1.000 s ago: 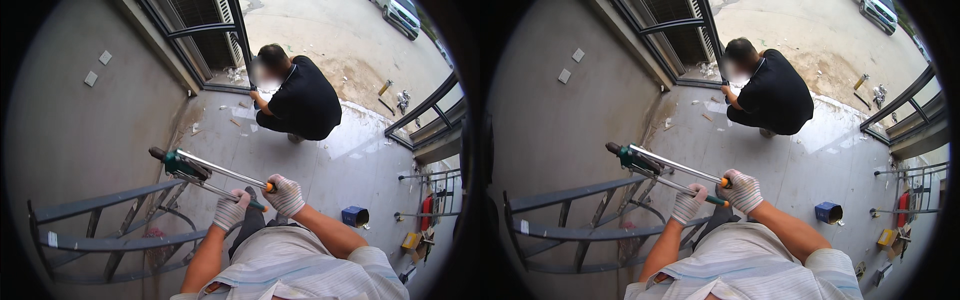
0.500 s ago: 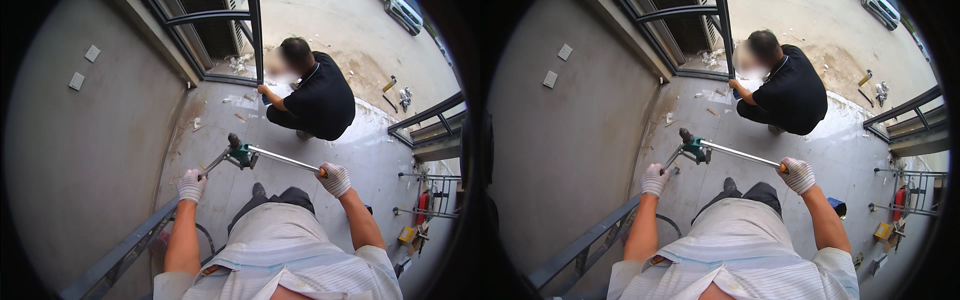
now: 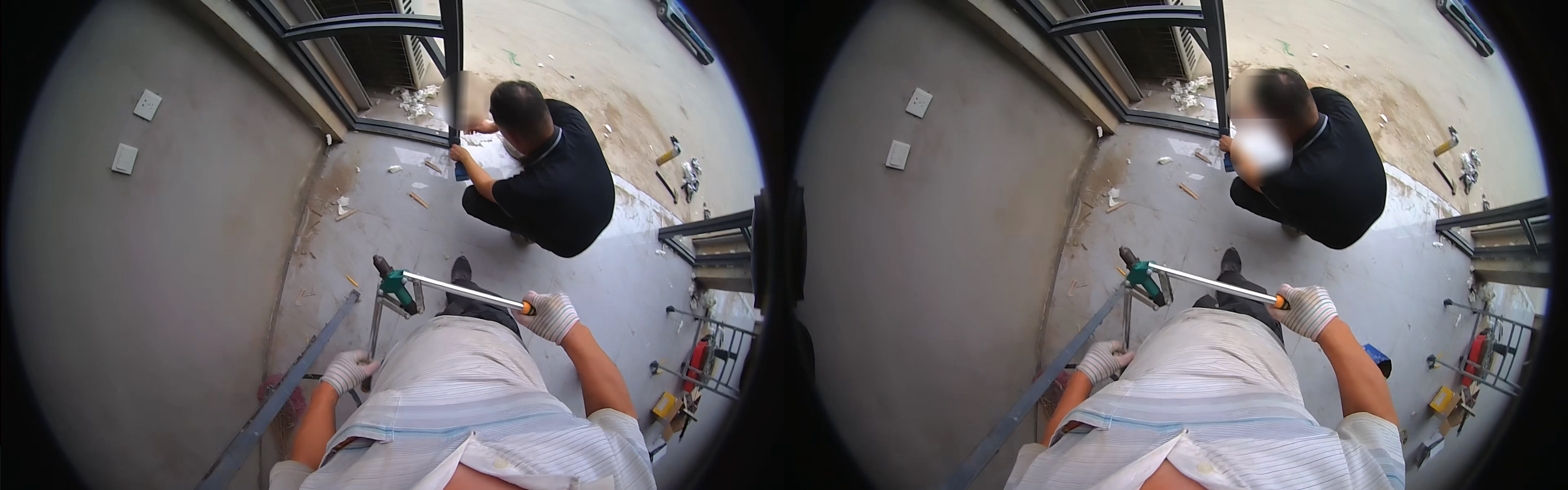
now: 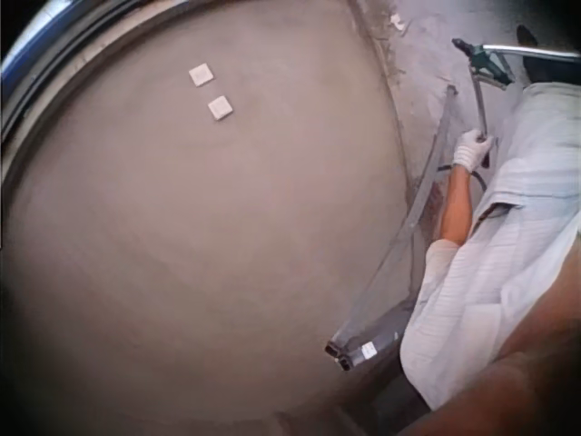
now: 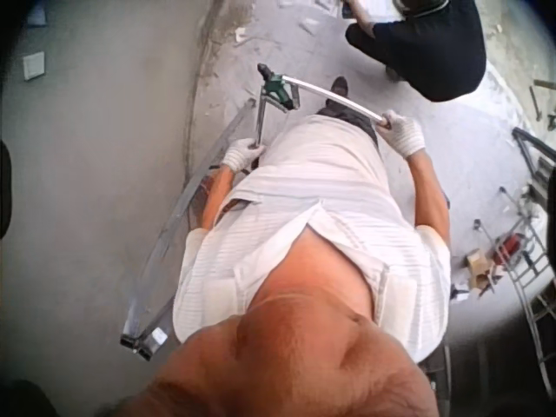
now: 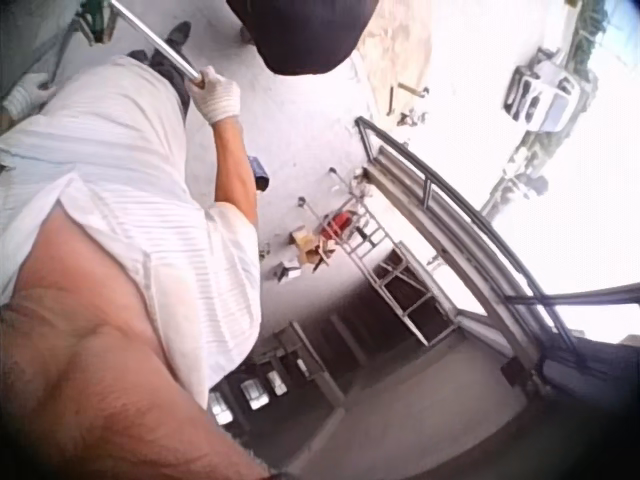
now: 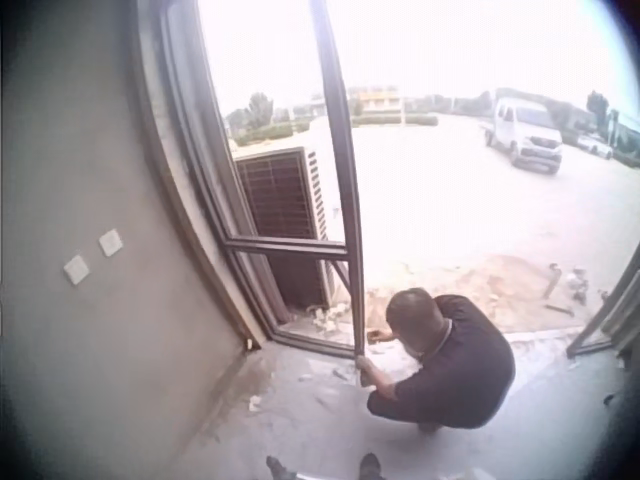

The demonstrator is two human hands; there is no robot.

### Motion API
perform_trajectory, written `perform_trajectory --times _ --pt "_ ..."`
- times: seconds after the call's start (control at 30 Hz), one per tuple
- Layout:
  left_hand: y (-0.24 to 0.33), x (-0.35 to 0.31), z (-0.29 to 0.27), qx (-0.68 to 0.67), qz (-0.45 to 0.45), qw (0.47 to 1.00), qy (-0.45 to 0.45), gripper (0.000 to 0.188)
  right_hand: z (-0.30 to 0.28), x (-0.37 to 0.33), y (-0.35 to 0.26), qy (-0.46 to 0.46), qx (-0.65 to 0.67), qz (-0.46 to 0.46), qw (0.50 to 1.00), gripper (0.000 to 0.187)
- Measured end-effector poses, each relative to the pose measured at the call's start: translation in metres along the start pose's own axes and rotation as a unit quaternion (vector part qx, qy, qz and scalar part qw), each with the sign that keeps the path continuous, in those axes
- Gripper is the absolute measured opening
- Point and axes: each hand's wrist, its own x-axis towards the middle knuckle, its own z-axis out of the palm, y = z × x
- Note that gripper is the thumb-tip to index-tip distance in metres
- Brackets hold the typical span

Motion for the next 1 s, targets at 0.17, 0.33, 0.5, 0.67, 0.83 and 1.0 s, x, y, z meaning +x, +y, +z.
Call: perform_trajectory --times 0.17,0.33,0.5,0.67,0.83,1.0 --pt "0.008 0.022 -0.026 -0.292 -0.003 0.953 0.084 0.040 -0.053 0.055 -0.008 -0.089 -0.028 -0.003 0.996 0.036" --pt "0.072 0.068 -0.102 -0.730 0.074 0.679 0.008 0.047 -0.079 0.098 -0.017 -0.053 -0.034 -0.048 0.997 0.034" --pt "0.129 0.108 -0.167 -0.783 0.185 0.591 -0.069 0.042 -0.101 0.111 -0.035 -0.042 -0.025 -0.026 0.998 0.032" --pt "0.143 0.163 -0.218 -0.771 0.246 0.575 -0.121 0.032 -0.106 0.124 -0.057 0.023 0.003 0.009 1.000 0.030" --pt "0.146 0.203 -0.268 -0.742 0.258 0.600 -0.149 0.027 -0.106 0.124 -0.094 0.061 0.031 0.078 0.995 0.029" --pt "0.147 0.232 -0.311 -0.741 0.259 0.600 -0.154 0.024 -0.105 0.133 -0.139 0.088 0.031 0.108 0.990 0.028"
